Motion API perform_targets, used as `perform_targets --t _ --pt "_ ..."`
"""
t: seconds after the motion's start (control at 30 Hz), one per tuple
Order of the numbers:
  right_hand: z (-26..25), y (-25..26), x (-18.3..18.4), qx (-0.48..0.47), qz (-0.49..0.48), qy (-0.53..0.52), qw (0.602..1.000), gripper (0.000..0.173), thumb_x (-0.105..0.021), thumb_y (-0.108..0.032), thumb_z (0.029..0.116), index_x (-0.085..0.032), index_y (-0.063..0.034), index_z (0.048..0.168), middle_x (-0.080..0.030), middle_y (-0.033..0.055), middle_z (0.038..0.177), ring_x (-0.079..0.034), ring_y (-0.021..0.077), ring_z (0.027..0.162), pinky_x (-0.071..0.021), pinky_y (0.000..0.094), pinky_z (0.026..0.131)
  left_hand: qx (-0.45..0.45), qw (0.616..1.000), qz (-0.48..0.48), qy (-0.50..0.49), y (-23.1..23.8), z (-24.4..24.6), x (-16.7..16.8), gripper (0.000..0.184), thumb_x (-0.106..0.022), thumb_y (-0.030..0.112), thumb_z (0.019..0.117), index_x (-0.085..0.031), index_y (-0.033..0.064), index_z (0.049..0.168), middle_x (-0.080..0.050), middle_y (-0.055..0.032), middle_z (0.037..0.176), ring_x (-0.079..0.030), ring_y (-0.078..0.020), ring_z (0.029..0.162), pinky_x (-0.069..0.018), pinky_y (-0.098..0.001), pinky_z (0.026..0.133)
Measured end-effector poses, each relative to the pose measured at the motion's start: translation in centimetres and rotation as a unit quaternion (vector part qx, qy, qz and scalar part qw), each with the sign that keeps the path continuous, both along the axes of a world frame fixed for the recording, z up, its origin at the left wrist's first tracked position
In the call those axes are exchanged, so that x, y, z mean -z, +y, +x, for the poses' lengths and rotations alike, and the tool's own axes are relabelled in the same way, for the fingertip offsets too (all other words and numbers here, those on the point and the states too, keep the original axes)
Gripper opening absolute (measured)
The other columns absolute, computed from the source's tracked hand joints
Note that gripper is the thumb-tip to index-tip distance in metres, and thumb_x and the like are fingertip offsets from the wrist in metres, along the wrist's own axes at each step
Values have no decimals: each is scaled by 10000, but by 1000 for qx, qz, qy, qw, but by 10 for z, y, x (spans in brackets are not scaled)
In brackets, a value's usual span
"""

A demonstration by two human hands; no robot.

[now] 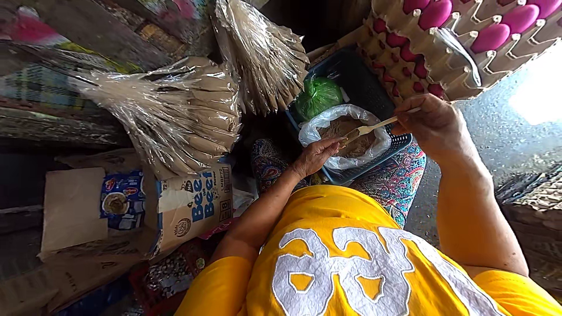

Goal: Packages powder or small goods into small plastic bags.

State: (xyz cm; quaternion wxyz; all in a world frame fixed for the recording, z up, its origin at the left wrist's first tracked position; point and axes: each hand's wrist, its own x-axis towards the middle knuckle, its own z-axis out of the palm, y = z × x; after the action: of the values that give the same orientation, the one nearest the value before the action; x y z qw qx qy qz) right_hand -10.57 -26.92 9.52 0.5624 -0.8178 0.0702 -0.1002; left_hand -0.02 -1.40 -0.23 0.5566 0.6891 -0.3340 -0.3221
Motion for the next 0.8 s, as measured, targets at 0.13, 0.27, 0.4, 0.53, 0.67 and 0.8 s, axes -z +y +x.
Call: perform_targets --t 0.13,0.27,0.4,0.53,0.67,0.8 --pt "-4 24 -13 -71 -198 -51 976 204 -528 -75 1031 -662 9 1160 -716 145 1012 -714 193 849 -612 397 799 -23 999 -3 30 0 -2 -4 378 -414 124 1090 -582 -80 1360 -695 -204 1191 -689 -169 1060 -526 -328 999" --pt "-7 36 -26 -111 -323 -133 930 202 -528 -30 1021 -709 8 1104 -734 181 1043 -722 312 963 -585 430 871 -36 997 -22 64 4 -2 -6 378 -403 129 1094 -578 -85 1352 -706 -170 1202 -691 -138 1068 -527 -314 1002" --pt "-14 24 -24 -44 -258 -145 954 227 -540 -72 1031 -689 51 1150 -716 203 1070 -714 234 960 -589 390 893 -61 994 -42 79 12 -4 -10 381 -384 135 1101 -586 -91 1333 -715 -148 1161 -689 -116 1036 -535 -297 983" --pt "-13 12 22 72 -97 -60 991 273 -516 -93 1048 -586 67 1258 -662 137 1142 -686 94 935 -600 314 882 -79 990 -70 98 19 -6 -10 373 -377 125 1102 -587 -103 1309 -712 -150 1156 -691 -129 1036 -542 -304 980" --pt "-9 16 76 84 -96 164 978 315 -524 -117 1060 -595 37 1325 -674 228 1218 -690 314 1064 -553 517 956 -84 987 -81 109 21 -8 -19 380 -368 132 1107 -585 -94 1323 -715 -151 1165 -694 -136 1024 -544 -310 968" --pt "-6 30 70 50 -219 163 961 303 -579 -162 1037 -675 4 1272 -576 251 1407 -512 435 1346 -391 626 1109 -86 985 -98 110 23 -9 -27 385 -368 148 1109 -576 -72 1347 -715 -139 1164 -697 -143 1026 -546 -319 970"
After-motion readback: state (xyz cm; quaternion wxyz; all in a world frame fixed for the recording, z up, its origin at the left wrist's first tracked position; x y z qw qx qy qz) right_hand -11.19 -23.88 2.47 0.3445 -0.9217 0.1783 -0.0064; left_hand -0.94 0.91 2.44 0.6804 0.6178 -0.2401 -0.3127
